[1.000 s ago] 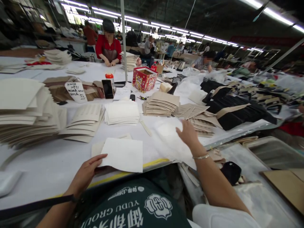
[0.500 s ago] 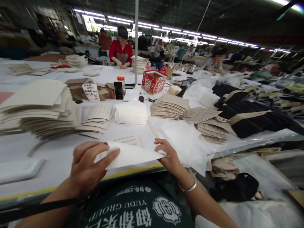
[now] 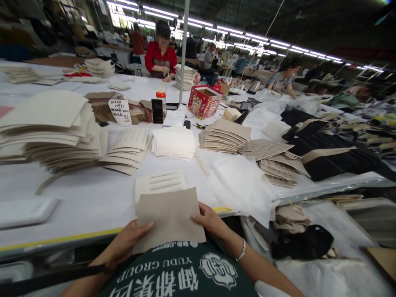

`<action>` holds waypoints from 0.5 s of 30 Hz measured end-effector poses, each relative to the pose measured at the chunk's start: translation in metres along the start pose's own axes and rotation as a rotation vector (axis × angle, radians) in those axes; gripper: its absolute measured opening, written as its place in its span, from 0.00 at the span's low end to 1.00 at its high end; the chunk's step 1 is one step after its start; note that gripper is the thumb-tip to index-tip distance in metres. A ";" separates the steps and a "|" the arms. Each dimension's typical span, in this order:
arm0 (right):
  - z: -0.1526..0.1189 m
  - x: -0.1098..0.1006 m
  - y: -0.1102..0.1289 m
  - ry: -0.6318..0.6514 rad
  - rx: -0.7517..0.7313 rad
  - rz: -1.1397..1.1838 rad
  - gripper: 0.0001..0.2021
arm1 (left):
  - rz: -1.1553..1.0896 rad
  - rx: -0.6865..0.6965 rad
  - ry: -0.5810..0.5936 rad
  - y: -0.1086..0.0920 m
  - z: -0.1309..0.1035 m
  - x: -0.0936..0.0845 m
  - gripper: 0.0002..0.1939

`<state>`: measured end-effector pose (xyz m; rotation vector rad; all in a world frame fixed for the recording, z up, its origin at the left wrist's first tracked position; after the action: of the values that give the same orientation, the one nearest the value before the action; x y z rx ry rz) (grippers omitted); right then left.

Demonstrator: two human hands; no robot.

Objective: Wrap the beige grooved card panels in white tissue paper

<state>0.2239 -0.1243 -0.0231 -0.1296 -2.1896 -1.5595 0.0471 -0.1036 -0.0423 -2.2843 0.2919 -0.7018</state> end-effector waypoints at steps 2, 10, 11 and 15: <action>-0.002 0.004 -0.005 0.121 0.092 -0.137 0.24 | 0.139 0.003 0.017 -0.011 -0.003 0.001 0.24; 0.055 -0.043 0.040 -0.033 0.155 -0.853 0.11 | 0.702 0.344 -0.416 -0.104 0.006 -0.029 0.26; 0.065 -0.045 0.044 -0.029 0.144 -0.871 0.08 | 0.737 0.383 -0.462 -0.108 0.010 -0.032 0.26; 0.087 -0.049 0.044 0.039 0.167 -0.891 0.03 | 0.786 0.405 -0.544 -0.101 0.031 -0.051 0.24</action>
<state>0.2561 -0.0199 -0.0278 1.0450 -2.4703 -1.7245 0.0235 0.0067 -0.0109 -1.6774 0.6566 0.2460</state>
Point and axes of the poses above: each hand's wrist, its own z-axis towards the middle knuckle, its own x-axis out of the palm, y = z × x, the point moved 10 cm from there along z, towards the middle knuckle, and after that the axes turned 6 degrees about y, right-handed, at the moved point
